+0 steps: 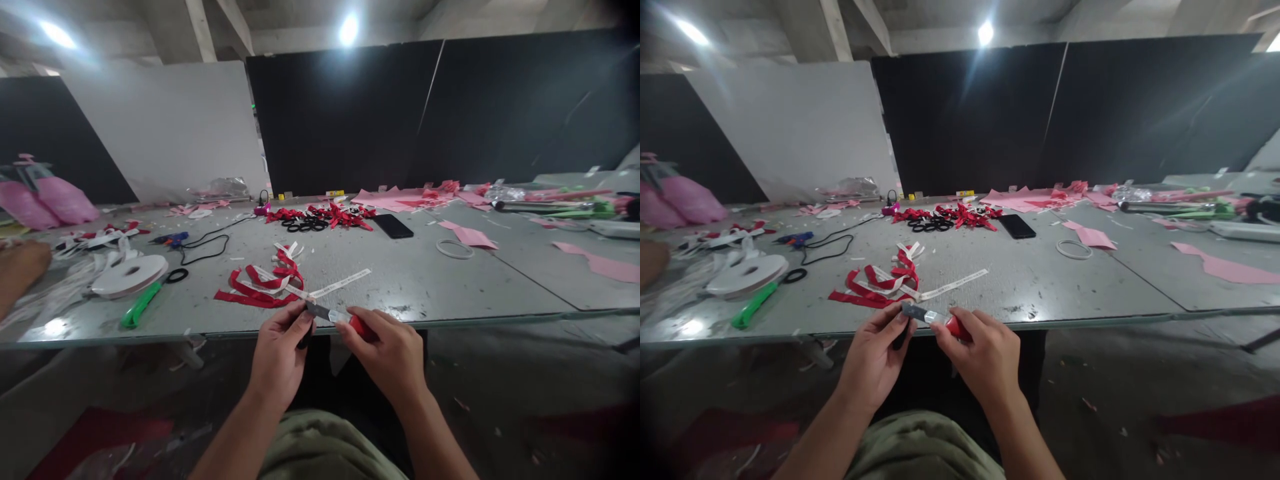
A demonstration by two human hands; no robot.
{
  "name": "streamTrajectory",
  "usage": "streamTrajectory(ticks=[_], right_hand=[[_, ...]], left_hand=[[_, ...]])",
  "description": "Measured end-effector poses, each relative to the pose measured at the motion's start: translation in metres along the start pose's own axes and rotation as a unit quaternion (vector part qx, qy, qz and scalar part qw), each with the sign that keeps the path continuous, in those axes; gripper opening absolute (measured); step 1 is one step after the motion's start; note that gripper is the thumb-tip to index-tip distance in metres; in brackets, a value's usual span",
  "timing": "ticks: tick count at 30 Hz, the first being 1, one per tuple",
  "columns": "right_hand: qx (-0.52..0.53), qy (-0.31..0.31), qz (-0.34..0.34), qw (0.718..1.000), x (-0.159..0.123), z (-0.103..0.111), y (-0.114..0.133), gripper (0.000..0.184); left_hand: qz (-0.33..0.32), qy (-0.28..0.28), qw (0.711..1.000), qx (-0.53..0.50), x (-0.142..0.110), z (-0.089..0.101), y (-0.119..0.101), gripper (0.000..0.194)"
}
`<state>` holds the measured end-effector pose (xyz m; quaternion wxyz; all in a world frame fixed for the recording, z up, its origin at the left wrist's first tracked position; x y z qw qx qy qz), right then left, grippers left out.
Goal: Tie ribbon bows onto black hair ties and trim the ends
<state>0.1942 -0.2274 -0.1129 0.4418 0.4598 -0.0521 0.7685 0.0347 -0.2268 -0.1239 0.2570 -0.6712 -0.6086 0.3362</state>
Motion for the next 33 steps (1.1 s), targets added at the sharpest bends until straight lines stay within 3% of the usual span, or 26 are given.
streamTrajectory(ticks=[12, 22, 33], right_hand=[[0.009, -0.022, -0.005, 1.000, -0.0034, -0.0012, -0.0017, 0.027], [0.007, -0.020, -0.005, 1.000, -0.0018, 0.0005, -0.0026, 0.029], [-0.006, -0.015, -0.009, 1.000, -0.0025, -0.0008, -0.0027, 0.029]], left_hand=[[0.049, -0.027, 0.998, -0.035, -0.0017, 0.0005, 0.0057, 0.021], [0.013, 0.012, 1.000, 0.006, 0.0008, -0.0019, 0.0032, 0.017], [0.013, 0.007, 1.000, 0.006, 0.0018, 0.0010, 0.0066, 0.015]])
Point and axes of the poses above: each hand's wrist, its own x-axis towards the middle knuckle, its own z-axis out of the back of the hand, y = z × x, the point moved 4 cm from there along x, towards the middle knuckle, and after that the axes turned 12 degrees about z, right-handed, at the moved point
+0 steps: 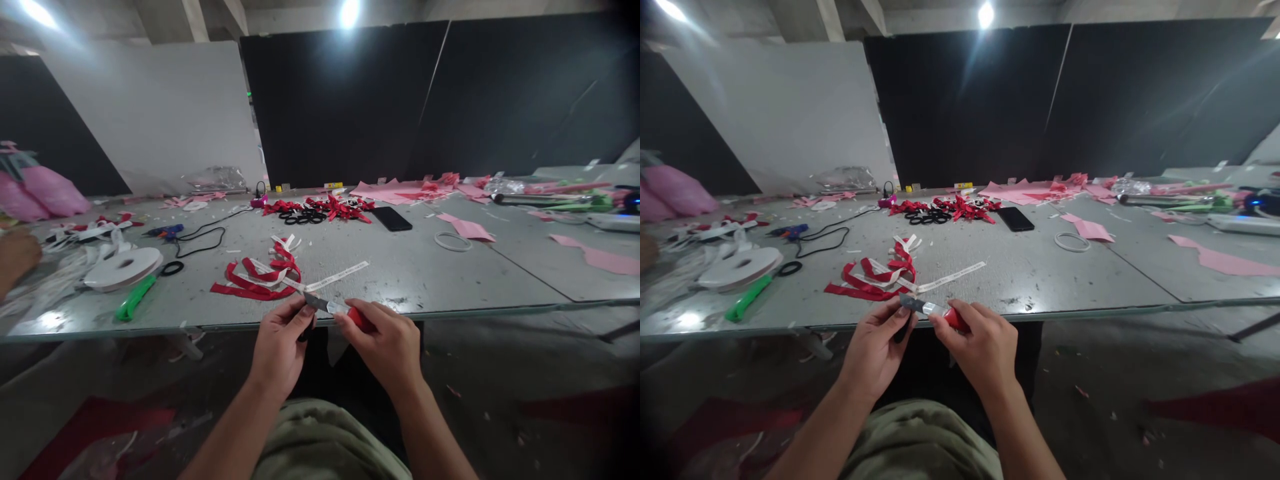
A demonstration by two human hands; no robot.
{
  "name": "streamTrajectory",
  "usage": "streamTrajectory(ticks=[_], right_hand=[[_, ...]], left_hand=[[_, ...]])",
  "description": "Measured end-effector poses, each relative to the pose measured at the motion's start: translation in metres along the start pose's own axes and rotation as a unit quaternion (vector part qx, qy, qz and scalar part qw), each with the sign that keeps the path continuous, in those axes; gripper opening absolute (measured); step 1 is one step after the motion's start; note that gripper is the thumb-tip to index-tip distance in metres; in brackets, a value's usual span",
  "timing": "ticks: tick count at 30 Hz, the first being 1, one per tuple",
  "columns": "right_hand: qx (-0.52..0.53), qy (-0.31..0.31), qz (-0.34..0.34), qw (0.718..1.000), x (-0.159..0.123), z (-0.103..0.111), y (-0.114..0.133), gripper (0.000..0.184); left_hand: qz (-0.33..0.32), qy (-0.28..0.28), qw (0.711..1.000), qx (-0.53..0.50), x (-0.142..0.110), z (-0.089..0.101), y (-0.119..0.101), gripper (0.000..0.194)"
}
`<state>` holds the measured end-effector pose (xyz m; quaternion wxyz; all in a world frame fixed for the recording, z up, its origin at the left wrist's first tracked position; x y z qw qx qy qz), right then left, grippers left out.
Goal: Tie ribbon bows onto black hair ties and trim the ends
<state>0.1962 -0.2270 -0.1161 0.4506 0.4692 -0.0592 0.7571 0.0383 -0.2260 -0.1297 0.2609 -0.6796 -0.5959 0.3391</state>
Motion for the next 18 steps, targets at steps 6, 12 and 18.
streamTrajectory(ticks=[6, 12, 18], right_hand=[[0.001, -0.014, 0.000, 1.000, -0.0002, 0.0018, 0.0011, 0.028], [-0.017, -0.016, 0.009, 1.000, -0.0007, 0.0023, 0.0024, 0.027], [-0.022, -0.005, 0.000, 1.000, -0.0005, 0.0018, -0.0013, 0.030]], left_hand=[[0.014, 0.003, 1.000, -0.008, 0.0024, -0.0026, 0.0027, 0.015], [-0.003, -0.002, 1.000, 0.003, 0.0016, -0.0011, 0.0004, 0.014], [0.005, -0.011, 1.000, 0.002, 0.0030, -0.0028, 0.0005, 0.018]])
Point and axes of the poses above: each hand's wrist, its own x-axis towards the middle knuckle, its own z-axis out of the back of the hand, y = z × x, the point moved 4 cm from there along x, towards the middle knuckle, and after that the axes turned 12 degrees about z, right-handed, at the moved point
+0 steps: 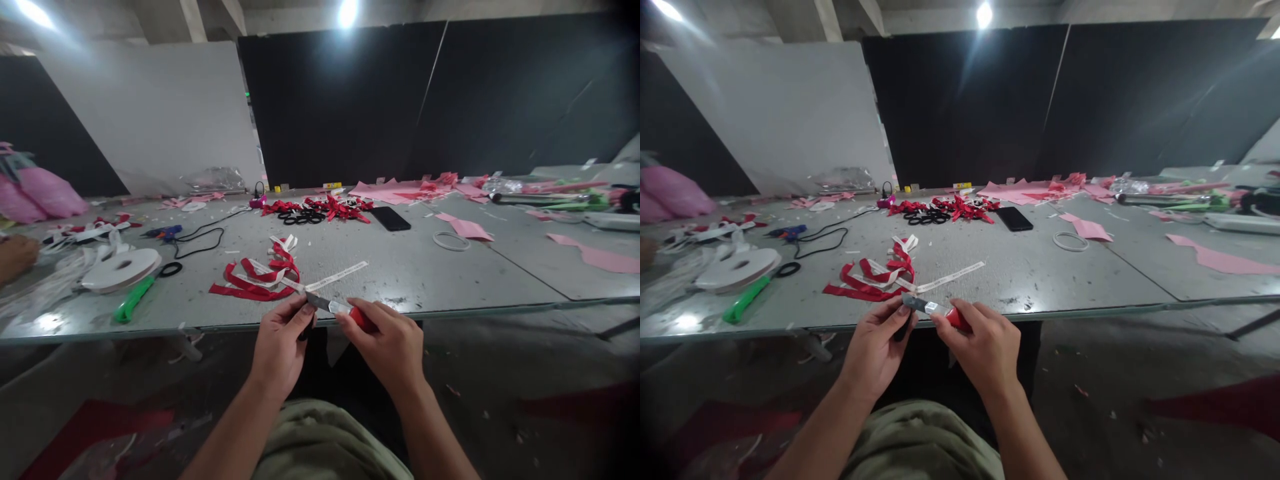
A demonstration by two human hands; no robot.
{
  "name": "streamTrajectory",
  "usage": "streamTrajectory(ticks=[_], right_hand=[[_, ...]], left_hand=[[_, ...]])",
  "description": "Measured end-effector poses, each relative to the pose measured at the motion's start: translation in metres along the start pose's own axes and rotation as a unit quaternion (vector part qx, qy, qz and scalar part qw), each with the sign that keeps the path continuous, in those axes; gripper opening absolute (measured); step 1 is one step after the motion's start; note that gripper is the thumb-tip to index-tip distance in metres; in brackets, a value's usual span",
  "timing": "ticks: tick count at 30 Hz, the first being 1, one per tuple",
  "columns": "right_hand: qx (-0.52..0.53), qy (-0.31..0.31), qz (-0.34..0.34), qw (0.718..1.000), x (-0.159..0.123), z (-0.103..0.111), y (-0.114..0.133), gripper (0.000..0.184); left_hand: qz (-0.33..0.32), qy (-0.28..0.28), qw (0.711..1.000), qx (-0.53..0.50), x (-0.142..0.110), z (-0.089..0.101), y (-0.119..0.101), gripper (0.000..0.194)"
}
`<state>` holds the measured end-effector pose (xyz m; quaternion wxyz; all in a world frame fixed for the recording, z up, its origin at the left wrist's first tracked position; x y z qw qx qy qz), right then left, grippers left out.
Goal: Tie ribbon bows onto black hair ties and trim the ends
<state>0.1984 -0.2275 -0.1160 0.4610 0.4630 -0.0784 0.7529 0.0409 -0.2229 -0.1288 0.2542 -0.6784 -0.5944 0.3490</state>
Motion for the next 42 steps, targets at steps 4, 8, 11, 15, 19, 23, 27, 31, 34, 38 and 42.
streamTrajectory(ticks=[4, 8, 11, 15, 19, 23, 27, 31, 34, 38, 42], right_hand=[[0.005, -0.004, -0.009, 1.000, 0.000, 0.003, -0.001, 0.030], [-0.005, -0.002, -0.006, 1.000, 0.000, 0.005, -0.002, 0.031], [0.006, -0.006, -0.006, 1.000, 0.000, 0.006, -0.002, 0.031], [-0.004, -0.006, -0.009, 1.000, 0.000, 0.006, -0.001, 0.030], [-0.001, -0.011, -0.007, 1.000, 0.000, 0.005, -0.001, 0.030], [-0.004, -0.014, -0.005, 1.000, 0.002, 0.005, -0.002, 0.030], [-0.014, -0.015, -0.005, 1.000, 0.002, 0.008, -0.004, 0.030], [-0.038, 0.000, -0.007, 0.999, 0.000, 0.008, -0.007, 0.033], [-0.038, -0.021, -0.034, 0.998, 0.000, 0.011, -0.016, 0.034], [0.023, -0.054, -0.130, 0.990, 0.003, 0.015, -0.033, 0.041], [0.277, 0.019, -0.139, 0.951, 0.012, -0.001, -0.021, 0.040]], left_hand=[[0.001, 0.008, 1.000, -0.006, 0.002, -0.004, 0.001, 0.017], [-0.001, -0.002, 1.000, 0.000, 0.003, -0.005, 0.000, 0.019], [0.002, 0.004, 1.000, -0.002, 0.003, -0.005, -0.001, 0.018], [0.000, 0.001, 1.000, -0.008, 0.004, -0.005, -0.003, 0.019], [0.004, 0.006, 1.000, -0.006, 0.004, -0.005, -0.004, 0.019], [0.009, -0.013, 1.000, -0.019, 0.003, -0.006, -0.004, 0.022], [0.017, 0.000, 1.000, -0.004, 0.004, -0.009, 0.000, 0.020], [0.018, -0.020, 1.000, -0.008, 0.007, -0.008, 0.001, 0.023], [0.023, -0.041, 0.999, -0.009, 0.008, -0.005, 0.000, 0.027], [0.018, -0.059, 0.998, 0.015, 0.008, -0.001, -0.001, 0.031], [-0.008, -0.057, 0.993, 0.099, 0.007, -0.002, -0.001, 0.032]])
Point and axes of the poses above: each hand's wrist, its own x-axis towards the middle knuckle, its own z-axis out of the back of the hand, y = z × x, the point moved 4 cm from there along x, towards the middle knuckle, and after that the axes turned 12 degrees about z, right-handed, at the moved point
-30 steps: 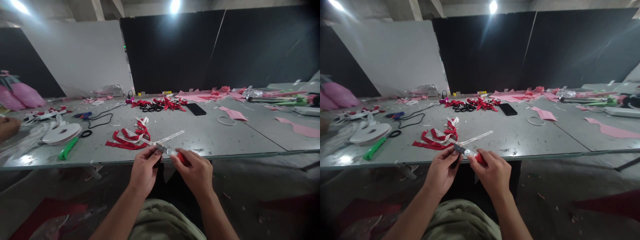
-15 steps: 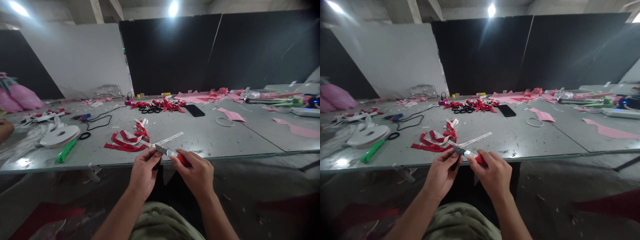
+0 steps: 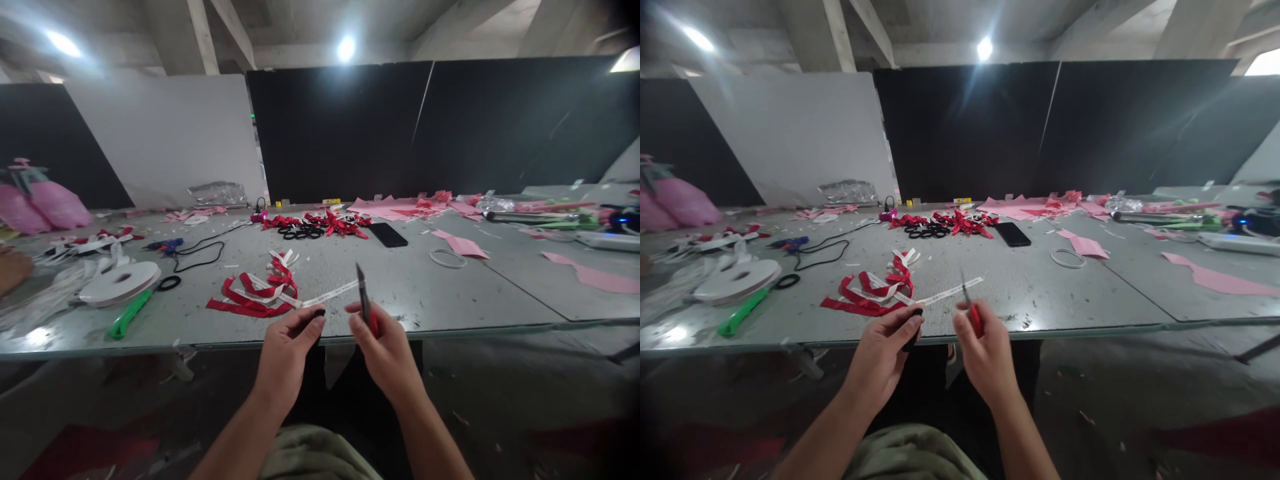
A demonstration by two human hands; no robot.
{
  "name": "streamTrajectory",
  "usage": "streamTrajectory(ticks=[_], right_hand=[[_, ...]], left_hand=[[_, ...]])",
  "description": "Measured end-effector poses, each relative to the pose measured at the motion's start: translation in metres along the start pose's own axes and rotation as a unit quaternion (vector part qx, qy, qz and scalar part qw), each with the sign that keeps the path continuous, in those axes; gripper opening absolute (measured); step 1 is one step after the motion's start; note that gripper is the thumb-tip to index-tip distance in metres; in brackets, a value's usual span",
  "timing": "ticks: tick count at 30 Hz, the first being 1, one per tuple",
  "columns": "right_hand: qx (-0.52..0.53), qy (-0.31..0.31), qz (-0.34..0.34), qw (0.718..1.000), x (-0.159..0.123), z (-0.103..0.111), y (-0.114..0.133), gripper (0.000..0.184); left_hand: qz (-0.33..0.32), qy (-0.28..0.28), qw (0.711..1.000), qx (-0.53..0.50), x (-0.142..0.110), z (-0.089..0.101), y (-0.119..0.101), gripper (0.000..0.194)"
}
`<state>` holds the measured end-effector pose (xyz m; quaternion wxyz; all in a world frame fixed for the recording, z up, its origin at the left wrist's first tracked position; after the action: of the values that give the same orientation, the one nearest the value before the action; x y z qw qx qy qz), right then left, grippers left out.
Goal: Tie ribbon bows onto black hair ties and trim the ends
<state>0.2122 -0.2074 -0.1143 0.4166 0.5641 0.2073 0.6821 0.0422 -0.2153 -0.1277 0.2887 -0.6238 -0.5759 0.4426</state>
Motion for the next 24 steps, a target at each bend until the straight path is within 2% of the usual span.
streamTrajectory(ticks=[2, 5, 10, 14, 18, 21, 24], right_hand=[[0.065, 0.037, -0.010, 0.997, 0.002, -0.013, 0.007, 0.033], [0.118, 0.058, 0.004, 0.991, 0.004, -0.025, 0.017, 0.027], [0.155, 0.070, -0.006, 0.985, 0.003, -0.030, 0.019, 0.021], [0.152, 0.080, -0.037, 0.984, 0.001, -0.032, 0.017, 0.024], [0.180, 0.088, -0.057, 0.978, 0.000, -0.034, 0.018, 0.028], [0.183, 0.101, -0.069, 0.975, -0.001, -0.036, 0.018, 0.031], [0.153, 0.107, -0.050, 0.981, -0.001, -0.037, 0.021, 0.031]], left_hand=[[-0.036, -0.007, 0.997, 0.060, -0.002, -0.001, -0.003, 0.031], [-0.084, 0.001, 0.985, 0.152, -0.007, -0.002, -0.011, 0.026], [-0.160, -0.005, 0.955, 0.249, -0.016, 0.000, -0.024, 0.019], [-0.246, -0.001, 0.897, 0.367, -0.023, -0.001, -0.037, 0.008], [-0.317, 0.022, 0.841, 0.438, -0.029, 0.000, -0.048, 0.008], [-0.363, 0.020, 0.810, 0.461, -0.032, 0.001, -0.053, 0.010], [-0.392, 0.003, 0.790, 0.471, -0.032, 0.003, -0.056, 0.009]])
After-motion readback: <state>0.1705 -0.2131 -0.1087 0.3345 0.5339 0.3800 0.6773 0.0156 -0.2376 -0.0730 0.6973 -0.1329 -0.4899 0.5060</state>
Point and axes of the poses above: each hand's wrist, its own x-axis towards the middle knuckle, its own z-axis out of the back of the hand, y = z × x, the point moved 4 cm from there along x, towards the middle knuckle, and after that the axes turned 12 degrees about z, right-handed, at the moved point
